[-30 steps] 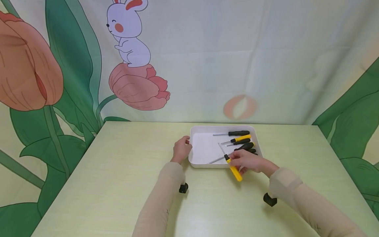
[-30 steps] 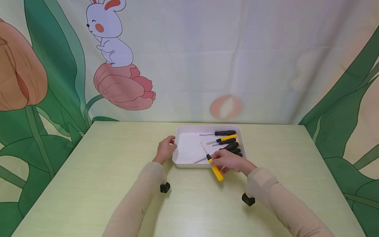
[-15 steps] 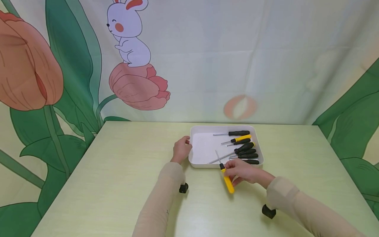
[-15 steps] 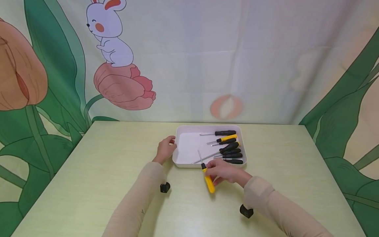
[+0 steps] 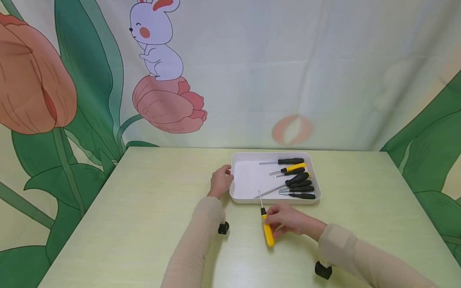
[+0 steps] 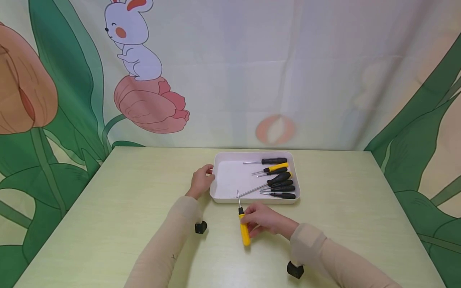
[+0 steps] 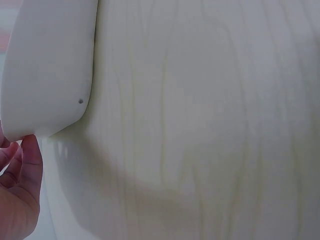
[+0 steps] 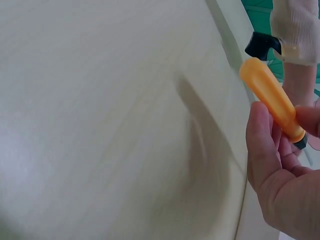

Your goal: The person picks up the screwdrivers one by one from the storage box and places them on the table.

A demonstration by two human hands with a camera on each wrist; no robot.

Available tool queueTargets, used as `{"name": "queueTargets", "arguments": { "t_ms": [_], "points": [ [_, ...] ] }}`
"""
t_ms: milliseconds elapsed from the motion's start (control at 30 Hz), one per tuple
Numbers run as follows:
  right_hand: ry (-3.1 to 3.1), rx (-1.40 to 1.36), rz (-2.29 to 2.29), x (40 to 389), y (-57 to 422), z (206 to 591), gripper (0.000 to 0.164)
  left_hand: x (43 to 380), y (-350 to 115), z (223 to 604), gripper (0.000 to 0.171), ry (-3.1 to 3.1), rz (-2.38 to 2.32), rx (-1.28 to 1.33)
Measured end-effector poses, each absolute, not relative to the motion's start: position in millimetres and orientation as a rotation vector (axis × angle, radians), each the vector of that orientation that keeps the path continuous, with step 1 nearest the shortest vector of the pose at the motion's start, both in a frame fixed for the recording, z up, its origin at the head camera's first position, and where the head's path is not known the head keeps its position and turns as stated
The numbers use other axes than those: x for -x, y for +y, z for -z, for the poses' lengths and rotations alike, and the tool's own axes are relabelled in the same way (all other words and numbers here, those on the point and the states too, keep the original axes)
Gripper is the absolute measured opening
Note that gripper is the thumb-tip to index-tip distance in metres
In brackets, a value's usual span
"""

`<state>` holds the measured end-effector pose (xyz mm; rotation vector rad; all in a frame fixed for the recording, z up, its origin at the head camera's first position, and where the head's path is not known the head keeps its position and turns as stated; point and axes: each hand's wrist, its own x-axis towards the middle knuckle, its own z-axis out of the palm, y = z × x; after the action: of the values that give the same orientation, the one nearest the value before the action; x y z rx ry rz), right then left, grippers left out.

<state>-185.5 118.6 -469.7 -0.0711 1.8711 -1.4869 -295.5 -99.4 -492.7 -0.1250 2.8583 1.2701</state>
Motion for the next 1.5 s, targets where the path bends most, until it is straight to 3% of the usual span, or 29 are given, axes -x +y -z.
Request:
{"name": "queueTargets", "arguments": {
  "t_ms": [1000,1500],
  "points": [
    [1.995,-0.237,1.417,165.8,94.3,492.4,0.015,295.9,-97.5,491.2,0.036,2.855,-1.276,0.137],
    [2.13,-0.258,1.301,164.9,83.6,489.0,0.015,297.7,-98.4,493.7,0.037,2.844,-1.285,0.14]
  ]
}}
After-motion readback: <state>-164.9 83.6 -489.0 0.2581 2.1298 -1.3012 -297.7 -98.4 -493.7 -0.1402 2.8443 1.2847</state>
